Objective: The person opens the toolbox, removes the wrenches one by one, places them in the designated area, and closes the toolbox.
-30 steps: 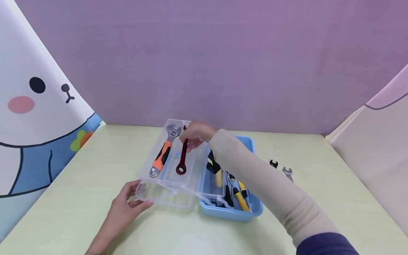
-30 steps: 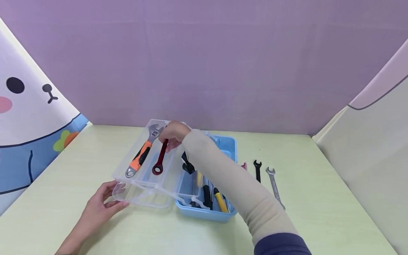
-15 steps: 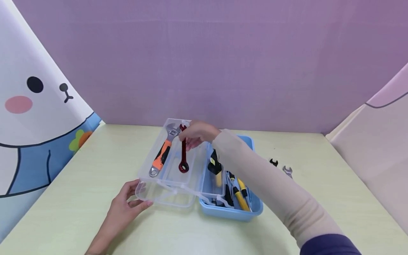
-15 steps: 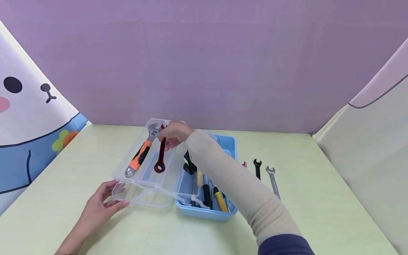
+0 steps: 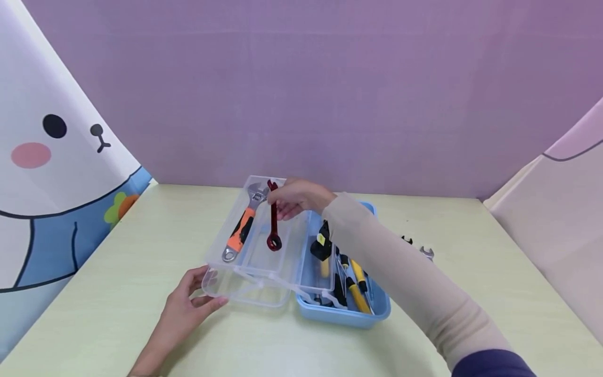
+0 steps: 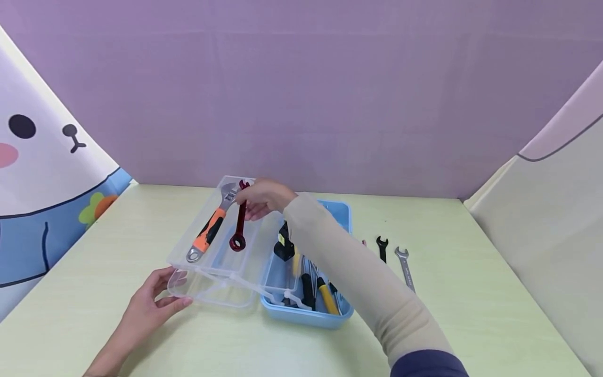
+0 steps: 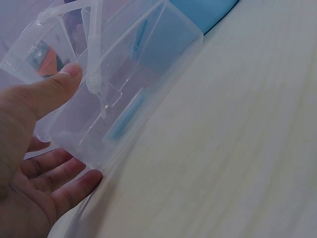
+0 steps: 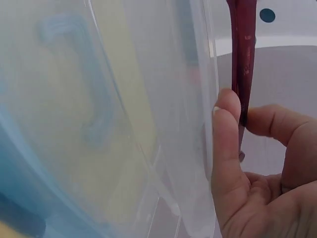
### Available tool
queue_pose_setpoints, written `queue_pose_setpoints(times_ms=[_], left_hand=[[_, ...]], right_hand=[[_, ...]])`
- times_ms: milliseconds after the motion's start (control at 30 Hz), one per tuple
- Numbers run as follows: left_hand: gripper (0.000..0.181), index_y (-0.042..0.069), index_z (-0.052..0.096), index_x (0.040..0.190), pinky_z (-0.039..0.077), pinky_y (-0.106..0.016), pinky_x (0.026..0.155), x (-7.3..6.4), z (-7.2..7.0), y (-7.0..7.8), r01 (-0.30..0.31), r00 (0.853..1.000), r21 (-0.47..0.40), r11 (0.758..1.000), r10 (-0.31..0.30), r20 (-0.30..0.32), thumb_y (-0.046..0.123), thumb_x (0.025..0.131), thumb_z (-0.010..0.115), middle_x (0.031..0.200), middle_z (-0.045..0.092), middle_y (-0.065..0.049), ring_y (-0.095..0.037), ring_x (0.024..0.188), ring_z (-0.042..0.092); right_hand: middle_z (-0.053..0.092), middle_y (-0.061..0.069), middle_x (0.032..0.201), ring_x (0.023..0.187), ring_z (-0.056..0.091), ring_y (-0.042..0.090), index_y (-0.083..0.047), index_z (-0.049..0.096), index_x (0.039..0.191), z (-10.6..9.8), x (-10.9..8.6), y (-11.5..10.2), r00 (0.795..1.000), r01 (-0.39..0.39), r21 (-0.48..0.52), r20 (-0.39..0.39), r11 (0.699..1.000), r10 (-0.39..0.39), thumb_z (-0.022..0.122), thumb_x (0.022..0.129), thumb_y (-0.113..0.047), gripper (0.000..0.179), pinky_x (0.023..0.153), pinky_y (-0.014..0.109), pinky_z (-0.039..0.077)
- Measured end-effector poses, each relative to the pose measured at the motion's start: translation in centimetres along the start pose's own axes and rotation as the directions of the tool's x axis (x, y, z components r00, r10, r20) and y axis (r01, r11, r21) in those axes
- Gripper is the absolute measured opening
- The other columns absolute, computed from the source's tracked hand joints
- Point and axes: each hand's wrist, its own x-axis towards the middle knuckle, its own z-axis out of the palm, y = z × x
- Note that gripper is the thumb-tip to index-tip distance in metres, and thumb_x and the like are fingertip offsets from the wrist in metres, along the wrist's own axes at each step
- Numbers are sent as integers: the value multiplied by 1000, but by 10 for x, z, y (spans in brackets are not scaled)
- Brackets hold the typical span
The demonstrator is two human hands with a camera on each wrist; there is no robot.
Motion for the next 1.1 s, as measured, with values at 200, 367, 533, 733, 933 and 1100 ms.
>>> queue_pose_setpoints(times_ms=[200, 367, 533, 733, 933, 1100], left_hand=[[75, 0, 34, 139, 56, -16, 78, 0, -1, -2, -30, 1000, 4, 1000, 30, -5, 17, 80, 78, 128, 51, -23, -34, 112, 56], [75, 0, 34, 139, 56, -16, 78, 2, -2, -2, -30, 1000, 8, 1000, 30, -7, 18, 80, 78, 128, 51, -22, -33, 112, 55], [77, 0, 34, 139, 55, -15, 78, 3, -3, -3, -9, 1000, 19, 1000, 9, -4, 19, 79, 78, 130, 50, -23, -33, 113, 55], [77, 1, 33, 140, 57, -20, 80, 4, -3, -3, 11, 1000, 22, 1000, -12, 4, 20, 80, 78, 131, 50, -25, -35, 113, 57], [77, 1, 33, 140, 58, -23, 80, 5, -4, -3, 18, 1000, 27, 999, -18, 6, 20, 80, 78, 131, 49, -25, -34, 112, 57], [77, 1, 33, 140, 57, -19, 80, 5, -5, -3, 17, 1000, 39, 999, -17, 2, 21, 80, 78, 132, 50, -24, -33, 114, 55]], right_hand=[[60, 10, 70, 54, 58, 16, -1, 55, 93, 5, -5, -1, 1000, -8, 75, 9, 997, 7, 55, 94, -13, 12, 51, 24, 56], [59, 11, 74, 52, 57, 17, 1, 51, 101, 5, -5, 2, 1000, 0, 132, 13, 991, -2, 54, 96, -9, 11, 49, 22, 55], [59, 12, 78, 59, 58, 19, 3, 51, 112, 3, -7, 4, 1000, 15, 121, -5, 993, -15, 53, 98, -13, 21, 52, 25, 56], [56, 10, 77, 64, 56, 20, 5, 50, 121, -3, -10, 7, 999, 22, 130, -37, 991, -17, 52, 99, -13, 29, 53, 25, 55], [53, 10, 80, 71, 57, 21, 6, 49, 124, -10, -18, 10, 998, 31, 102, -57, 994, -25, 53, 98, -15, 33, 54, 24, 54], [53, 11, 86, 76, 59, 23, 1, 48, 119, -17, -29, 13, 996, 34, 61, -79, 998, -30, 55, 97, -16, 28, 55, 24, 55]])
